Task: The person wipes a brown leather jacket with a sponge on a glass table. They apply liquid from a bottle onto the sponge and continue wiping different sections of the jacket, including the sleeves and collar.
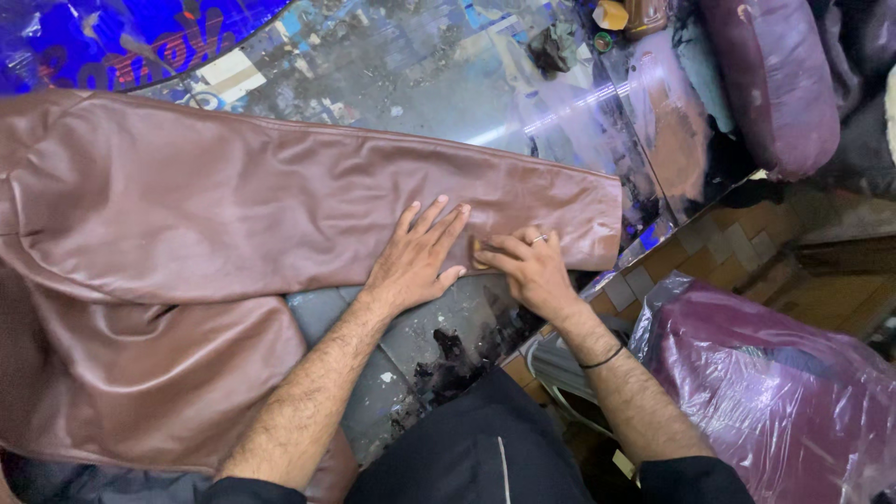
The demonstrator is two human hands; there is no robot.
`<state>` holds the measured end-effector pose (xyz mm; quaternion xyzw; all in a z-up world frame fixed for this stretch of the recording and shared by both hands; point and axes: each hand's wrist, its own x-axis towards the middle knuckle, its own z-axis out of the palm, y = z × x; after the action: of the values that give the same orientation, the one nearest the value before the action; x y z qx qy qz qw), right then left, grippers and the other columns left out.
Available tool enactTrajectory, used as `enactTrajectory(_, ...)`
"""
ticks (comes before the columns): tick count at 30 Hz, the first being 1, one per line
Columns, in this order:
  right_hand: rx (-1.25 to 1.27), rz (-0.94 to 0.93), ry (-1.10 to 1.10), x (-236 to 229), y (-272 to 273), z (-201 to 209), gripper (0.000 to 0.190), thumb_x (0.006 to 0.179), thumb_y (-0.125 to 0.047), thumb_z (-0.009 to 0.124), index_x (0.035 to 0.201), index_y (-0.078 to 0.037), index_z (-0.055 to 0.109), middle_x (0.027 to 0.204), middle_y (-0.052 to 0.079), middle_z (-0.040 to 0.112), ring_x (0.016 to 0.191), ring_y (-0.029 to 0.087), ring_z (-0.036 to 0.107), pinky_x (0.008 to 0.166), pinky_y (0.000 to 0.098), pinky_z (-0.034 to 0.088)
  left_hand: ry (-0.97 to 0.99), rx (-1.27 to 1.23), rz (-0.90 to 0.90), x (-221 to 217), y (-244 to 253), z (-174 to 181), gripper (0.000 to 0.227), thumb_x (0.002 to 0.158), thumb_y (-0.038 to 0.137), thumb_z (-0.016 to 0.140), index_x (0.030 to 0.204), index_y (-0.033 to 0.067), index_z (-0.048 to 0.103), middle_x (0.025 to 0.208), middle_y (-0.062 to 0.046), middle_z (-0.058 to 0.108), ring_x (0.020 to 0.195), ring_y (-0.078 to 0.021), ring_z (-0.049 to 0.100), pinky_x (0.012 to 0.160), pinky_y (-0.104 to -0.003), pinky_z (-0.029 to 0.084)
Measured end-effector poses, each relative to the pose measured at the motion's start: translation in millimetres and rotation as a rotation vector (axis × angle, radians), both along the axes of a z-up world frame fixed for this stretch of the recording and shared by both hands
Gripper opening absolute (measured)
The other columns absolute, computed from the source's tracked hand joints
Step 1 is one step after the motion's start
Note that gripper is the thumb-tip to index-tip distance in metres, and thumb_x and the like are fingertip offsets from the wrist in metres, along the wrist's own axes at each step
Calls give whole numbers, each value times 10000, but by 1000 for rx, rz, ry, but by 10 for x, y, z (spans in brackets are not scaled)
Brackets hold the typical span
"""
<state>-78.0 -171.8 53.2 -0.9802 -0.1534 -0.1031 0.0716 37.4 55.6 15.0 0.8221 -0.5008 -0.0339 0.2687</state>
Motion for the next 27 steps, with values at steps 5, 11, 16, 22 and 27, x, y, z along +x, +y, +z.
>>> enactTrajectory(5,-145,-156,75,-130,-442,437,396,782,-6,653,1012,-287,812,1147,-134,727,1024,170,580,867,400,358,-33,-19,11,-10,-1,-25,905,880,452,692,1577,50,277,1606,-98,375,1525,-295,234,1242,-522,134)
enactTrajectory(11,26,-79,-11,16,-327,175,345,828,-32,685,1098,-222,782,1257,-71,704,1074,213,565,947,388,381,-47,24,19,-15,-12,-45,907,888,459,682,1586,52,272,1608,-96,377,1529,-287,236,1248,-509,128)
enactTrajectory(16,-135,73,163,10,-436,176,385,720,-51,710,1049,-234,792,1188,-83,711,1058,198,556,955,434,357,-48,8,25,-25,-28,-43,908,876,478,681,1567,50,276,1591,-114,378,1511,-295,245,1234,-516,124)
enactTrajectory(22,-285,-137,225,-238,-942,574,365,762,-74,708,1065,-262,787,1170,-117,699,1077,196,548,942,435,355,0,-23,31,-22,-28,8,871,868,405,696,1574,69,312,1610,-90,383,1528,-283,247,1254,-516,130)
enactTrajectory(27,-145,116,144,-186,-873,363,425,680,-83,695,1063,-247,776,1178,-94,695,1079,200,563,951,434,368,-62,171,243,-314,-266,97,871,835,341,705,1578,88,329,1596,-92,391,1525,-342,223,1209,-646,95)
